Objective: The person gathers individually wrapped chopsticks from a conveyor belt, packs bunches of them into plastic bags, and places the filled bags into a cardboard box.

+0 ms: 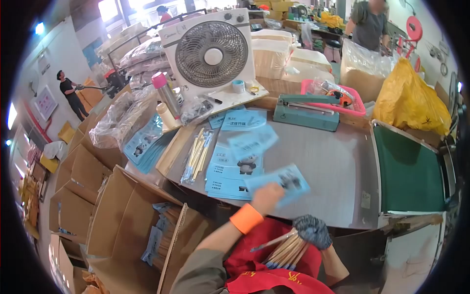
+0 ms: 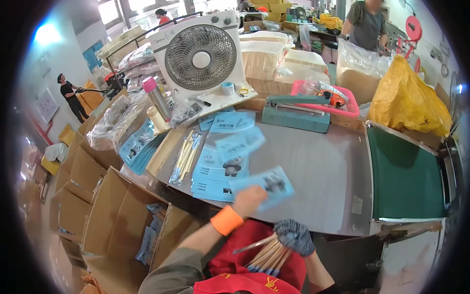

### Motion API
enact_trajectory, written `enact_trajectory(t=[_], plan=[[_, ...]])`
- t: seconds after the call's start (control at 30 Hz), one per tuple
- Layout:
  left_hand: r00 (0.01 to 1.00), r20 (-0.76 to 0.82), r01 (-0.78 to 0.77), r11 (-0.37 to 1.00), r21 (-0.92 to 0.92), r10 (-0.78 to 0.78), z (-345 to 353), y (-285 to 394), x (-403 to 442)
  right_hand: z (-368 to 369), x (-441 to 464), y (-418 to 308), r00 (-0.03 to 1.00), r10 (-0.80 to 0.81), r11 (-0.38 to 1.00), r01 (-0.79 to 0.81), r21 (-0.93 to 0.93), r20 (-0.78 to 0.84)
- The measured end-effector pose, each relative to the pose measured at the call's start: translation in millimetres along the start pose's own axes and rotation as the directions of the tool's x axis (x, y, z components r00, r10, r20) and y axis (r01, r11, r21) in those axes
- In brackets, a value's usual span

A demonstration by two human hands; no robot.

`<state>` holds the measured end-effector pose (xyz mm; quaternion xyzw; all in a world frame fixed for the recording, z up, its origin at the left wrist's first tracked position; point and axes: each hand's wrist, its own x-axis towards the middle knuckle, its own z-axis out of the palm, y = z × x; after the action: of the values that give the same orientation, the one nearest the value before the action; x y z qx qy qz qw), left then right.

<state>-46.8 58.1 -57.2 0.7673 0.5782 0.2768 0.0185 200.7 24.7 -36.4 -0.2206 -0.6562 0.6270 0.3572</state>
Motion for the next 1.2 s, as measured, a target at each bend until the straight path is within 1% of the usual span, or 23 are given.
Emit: enact_trajectory(t=[0.07,0.13,0.17,0.2,0.23,0.3,0.33,0.37,0.43,0.47,0.5,0.57,0.6,0.7,0.77,0.8,0.83,0.93,1.0,1.1,1.13,1.17,1.2], plan=[[0.997,0.063,-0.027,0.996,-0.090,0.033,12.9,47.9,-12.5,6.4,2.8,-32.2,0.974,-0.192,0.963,0.210,-0.171,0.119],[0.997,0.072,-0.020,0.985,-0.169,0.032,21.9,63.9,-18.7,1.8,3.8,-29.1,0.977,-0.170,0.963,0.192,-0.188,0.127],[0.998,0.058,0.030,0.951,-0.308,-0.012,25.9,65.5,-22.2,0.5,1.4,-25.2,0.982,-0.144,0.964,0.168,-0.206,0.124],[0.997,0.050,0.074,0.894,-0.442,-0.058,29.7,67.0,-25.8,-1.2,1.5,-14.9,1.000,0.022,0.984,-0.018,-0.179,0.019],[0.997,0.050,0.076,0.894,-0.441,-0.060,24.7,72.9,-26.6,-1.6,3.6,-13.5,1.000,0.022,0.984,-0.018,-0.177,0.020],[0.958,-0.095,0.221,0.907,-0.358,-0.270,11.6,84.2,-28.1,0.0,15.6,-12.7,0.997,-0.013,0.880,-0.025,-0.475,-0.076],[0.960,-0.199,0.128,0.943,-0.307,-0.195,8.2,85.9,-30.4,5.5,19.5,-5.4,0.990,-0.003,0.807,-0.081,-0.584,-0.142],[0.960,-0.199,0.131,0.944,-0.304,-0.198,4.0,88.1,-32.2,15.1,18.5,-4.0,0.990,-0.003,0.809,-0.079,-0.582,-0.139],[0.945,-0.321,-0.003,0.976,-0.218,-0.069,-5.0,92.0,-34.0,36.9,18.7,-3.1,0.895,0.110,0.464,-0.430,-0.775,-0.431],[0.938,-0.347,-0.104,0.959,-0.263,0.006,-11.0,92.7,-34.0,44.0,23.3,-22.0,0.852,0.262,0.474,-0.522,-0.709,-0.453],[0.934,-0.357,-0.083,0.965,-0.250,-0.012,-15.7,92.5,-34.0,46.8,21.9,-16.7,0.865,0.264,0.478,-0.501,-0.721,-0.426],[0.917,-0.330,-0.304,0.929,-0.212,0.225,-25.2,91.4,-40.3,56.7,-0.8,12.5,0.905,-0.081,0.769,-0.210,-0.604,-0.418],[0.893,-0.321,-0.391,0.898,-0.200,0.317,-28.8,91.5,-43.6,52.7,-16.5,42.9,0.927,-0.108,0.748,-0.163,-0.643,-0.360],[0.873,-0.217,-0.479,0.851,-0.216,0.437,-26.3,100.6,-67.4,52.6,-71.6,64.7,0.938,-0.012,0.770,-0.212,-0.601,-0.345],[0.897,-0.123,-0.441,0.845,-0.302,0.424,-15.0,97.5,-90.4,50.1,-92.0,39.4,0.951,0.039,0.821,-0.205,-0.532,-0.306],[0.911,-0.096,-0.408,0.845,-0.346,0.400,-12.0,93.4,-98.2,47.7,-100.2,9.9,0.902,0.287,0.918,-0.355,-0.175,-0.324],[0.906,-0.093,-0.419,0.837,-0.353,0.414,-16.3,91.3,-98.7,47.3,-93.7,6.4,0.897,0.284,0.919,-0.356,-0.171,-0.340],[0.939,0.087,-0.253,0.842,-0.477,0.332,-25.7,93.6,-92.8,48.0,-91.0,0.1,0.884,0.061,0.770,-0.337,-0.542,-0.463],[0.934,0.088,-0.259,0.826,-0.501,0.346,-25.4,100.9,-85.4,44.0,-89.2,-3.6,0.878,-0.097,0.577,-0.335,-0.745,-0.470],[0.930,0.014,-0.303,0.787,-0.538,0.368,-30.2,106.2,-82.8,31.2,-69.5,10.9,0.910,-0.220,0.489,-0.210,-0.847,-0.353],[0.981,-0.070,-0.191,0.844,-0.501,0.180,-29.5,101.6,-92.8,27.5,-71.5,34.4,0.846,-0.206,0.695,-0.227,-0.682,-0.492],[0.987,-0.162,-0.068,0.877,-0.476,-0.012,-34.1,99.2,-96.5,29.2,-71.5,29.2,0.839,-0.211,0.695,-0.232,-0.680,-0.502],[0.939,-0.181,0.142,0.812,-0.566,-0.291,-38.7,98.9,-99.8,32.8,-71.6,23.2,0.831,-0.148,0.811,-0.209,-0.546,-0.537]])
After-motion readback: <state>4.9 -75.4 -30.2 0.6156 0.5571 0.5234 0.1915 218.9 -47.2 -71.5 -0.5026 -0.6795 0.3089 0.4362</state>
